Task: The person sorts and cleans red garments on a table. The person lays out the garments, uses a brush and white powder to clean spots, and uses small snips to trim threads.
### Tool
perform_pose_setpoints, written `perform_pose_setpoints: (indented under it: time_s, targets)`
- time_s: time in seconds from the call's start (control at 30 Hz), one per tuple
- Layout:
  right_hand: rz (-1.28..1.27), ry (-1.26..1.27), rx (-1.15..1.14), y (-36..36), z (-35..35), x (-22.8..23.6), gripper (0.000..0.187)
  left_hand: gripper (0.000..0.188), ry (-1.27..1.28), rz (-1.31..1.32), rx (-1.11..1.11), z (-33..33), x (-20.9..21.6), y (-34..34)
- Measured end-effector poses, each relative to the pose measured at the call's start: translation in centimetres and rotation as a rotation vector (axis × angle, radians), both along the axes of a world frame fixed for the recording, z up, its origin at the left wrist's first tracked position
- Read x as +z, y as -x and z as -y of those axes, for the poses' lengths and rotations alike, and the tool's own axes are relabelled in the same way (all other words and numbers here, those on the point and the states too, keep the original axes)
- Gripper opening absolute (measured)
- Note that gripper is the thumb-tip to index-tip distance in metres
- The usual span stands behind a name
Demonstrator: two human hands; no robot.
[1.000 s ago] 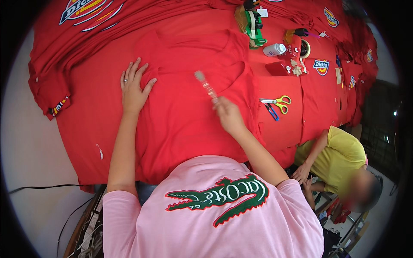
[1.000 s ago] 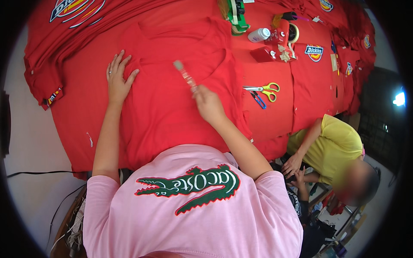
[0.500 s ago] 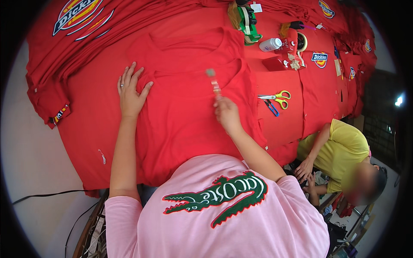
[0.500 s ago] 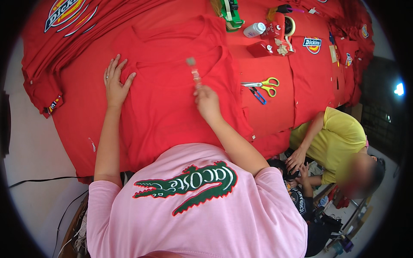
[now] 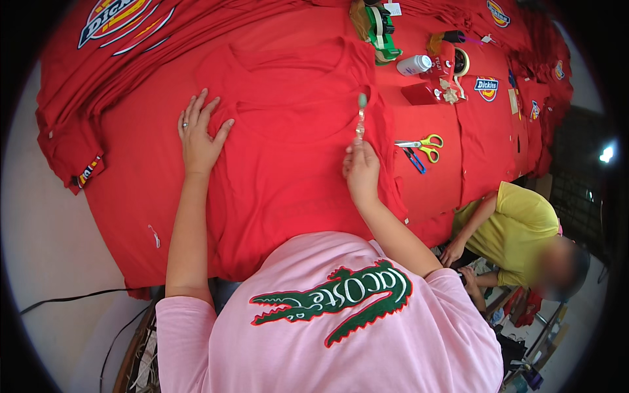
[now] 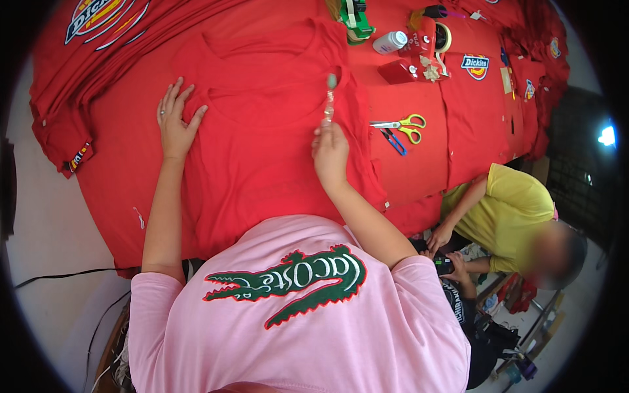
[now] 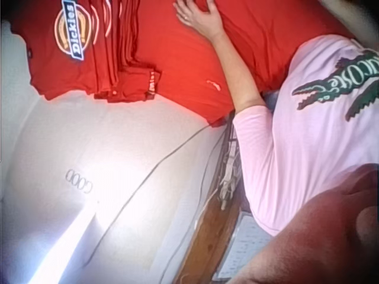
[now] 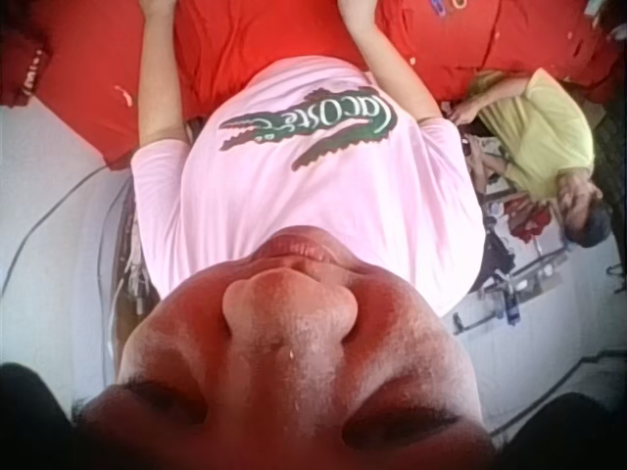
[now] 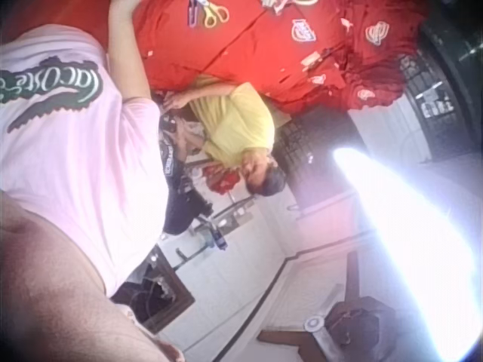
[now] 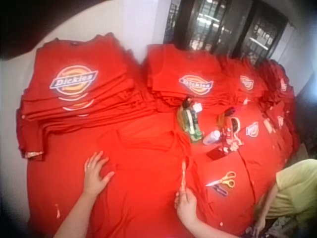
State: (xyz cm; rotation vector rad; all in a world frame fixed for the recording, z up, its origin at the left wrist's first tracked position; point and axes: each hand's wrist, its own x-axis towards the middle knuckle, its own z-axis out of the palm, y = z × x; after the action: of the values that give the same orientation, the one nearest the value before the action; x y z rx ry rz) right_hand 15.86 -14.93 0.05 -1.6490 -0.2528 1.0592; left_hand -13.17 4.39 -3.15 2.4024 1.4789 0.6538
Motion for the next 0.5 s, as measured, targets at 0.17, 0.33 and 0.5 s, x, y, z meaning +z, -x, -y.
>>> perform_pose_setpoints:
  time_s: [0.17,0.33,0.5]
  targets:
    - [0.105,0.099,0.593,3.5,-0.7,0.5,0.03,0.056,-0.016,0.017,-0.007,-0.2,0.0,-0.1]
    - [-0.042,0.052,-0.014,-0.8,1.3,-0.8,0.027,0.057,0.016,0.008,0.009,0.1,0.2,0.0]
    - [0.199,0.03,0.487,-0.4,3.8,-0.1,0.03,0.056,0.002,0.016,-0.003,-0.1,0.0,-0.1]
